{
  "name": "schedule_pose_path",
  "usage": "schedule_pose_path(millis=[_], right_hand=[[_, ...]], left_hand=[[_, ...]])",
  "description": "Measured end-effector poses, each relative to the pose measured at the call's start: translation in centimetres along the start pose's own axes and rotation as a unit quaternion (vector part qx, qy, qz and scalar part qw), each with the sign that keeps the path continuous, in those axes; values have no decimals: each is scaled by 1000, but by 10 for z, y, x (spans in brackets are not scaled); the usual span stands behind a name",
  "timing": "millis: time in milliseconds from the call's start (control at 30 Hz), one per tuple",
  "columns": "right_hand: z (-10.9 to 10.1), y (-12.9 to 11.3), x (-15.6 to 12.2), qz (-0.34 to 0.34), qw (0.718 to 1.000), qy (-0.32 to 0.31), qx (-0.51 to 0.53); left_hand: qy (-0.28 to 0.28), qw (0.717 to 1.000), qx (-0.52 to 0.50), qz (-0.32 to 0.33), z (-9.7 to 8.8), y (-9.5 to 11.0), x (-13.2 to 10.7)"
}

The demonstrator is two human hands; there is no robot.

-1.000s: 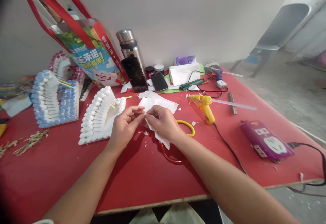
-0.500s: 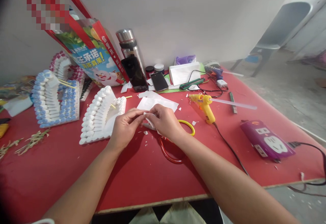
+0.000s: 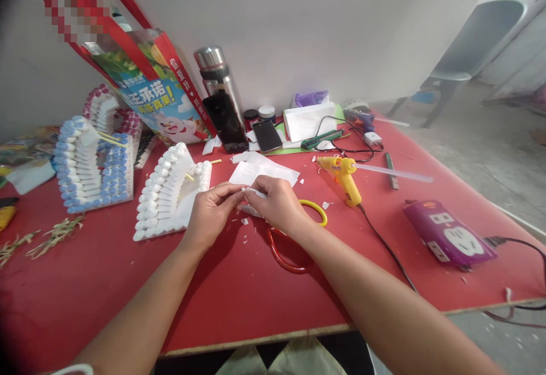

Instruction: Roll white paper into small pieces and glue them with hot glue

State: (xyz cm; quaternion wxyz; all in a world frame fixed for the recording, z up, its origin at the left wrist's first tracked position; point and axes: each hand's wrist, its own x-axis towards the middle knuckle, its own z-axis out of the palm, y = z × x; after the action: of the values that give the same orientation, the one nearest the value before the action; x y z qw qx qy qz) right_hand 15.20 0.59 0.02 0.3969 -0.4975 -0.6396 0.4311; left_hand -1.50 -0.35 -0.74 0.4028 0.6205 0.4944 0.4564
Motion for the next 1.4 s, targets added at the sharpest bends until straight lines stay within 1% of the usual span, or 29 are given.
schedule_pose_path(millis=[67, 200, 433, 533, 633, 700, 833, 900, 1000, 1100, 1167, 1233, 1300, 1333, 1367, 1400], right_hand=[[0, 1, 0, -12, 1000, 0, -6], [1, 3, 0, -30, 999, 1, -27], [2, 7, -2, -43, 996, 10, -80], [3, 9, -1, -56, 994, 5, -94], [4, 9, -1, -52, 996, -3, -76], [4, 9, -1, -37, 998, -7, -54], [3, 5, -1, 3, 1000, -12, 4], [2, 5, 0, 7, 1000, -10, 4], [1, 5, 0, -6, 998, 1, -55], [1, 7, 0, -30, 991, 3, -132], [1, 8, 0, -42, 987, 5, -157], [2, 7, 0, -35, 992, 5, -121], [2, 5, 1, 20, 1000, -20, 1], [1, 4, 2, 61, 993, -45, 86], [0, 4, 3, 104, 976, -76, 174], [-1, 4, 5, 142, 952, -106, 251]], left_hand=[[-4, 999, -33, -17, 1, -1, 0], [-7, 999, -36, -5, 2, 0, -2], [-12, 998, 57, 33, 3, 0, -2], [-13, 996, 75, 52, 3, -1, -2], [0, 994, 84, 70, 3, -1, -2], [8, 993, 88, 77, 2, 1, -2], [6, 994, 85, 69, 0, 3, -1], [2, 994, 89, 67, 0, 4, -1], [3, 987, 129, 96, 1, 2, -1], [-1, 969, 203, 144, 3, -1, -2], [-5, 959, 232, 162, 3, -3, -2], [-5, 963, 219, 159, 2, -2, -2], [-2, 974, 175, 142, 1, 0, -1], [-3, 980, 150, 131, 0, 1, -2], [-4, 984, 129, 122, 0, 3, -2], [-3, 987, 114, 116, -1, 4, -2]])
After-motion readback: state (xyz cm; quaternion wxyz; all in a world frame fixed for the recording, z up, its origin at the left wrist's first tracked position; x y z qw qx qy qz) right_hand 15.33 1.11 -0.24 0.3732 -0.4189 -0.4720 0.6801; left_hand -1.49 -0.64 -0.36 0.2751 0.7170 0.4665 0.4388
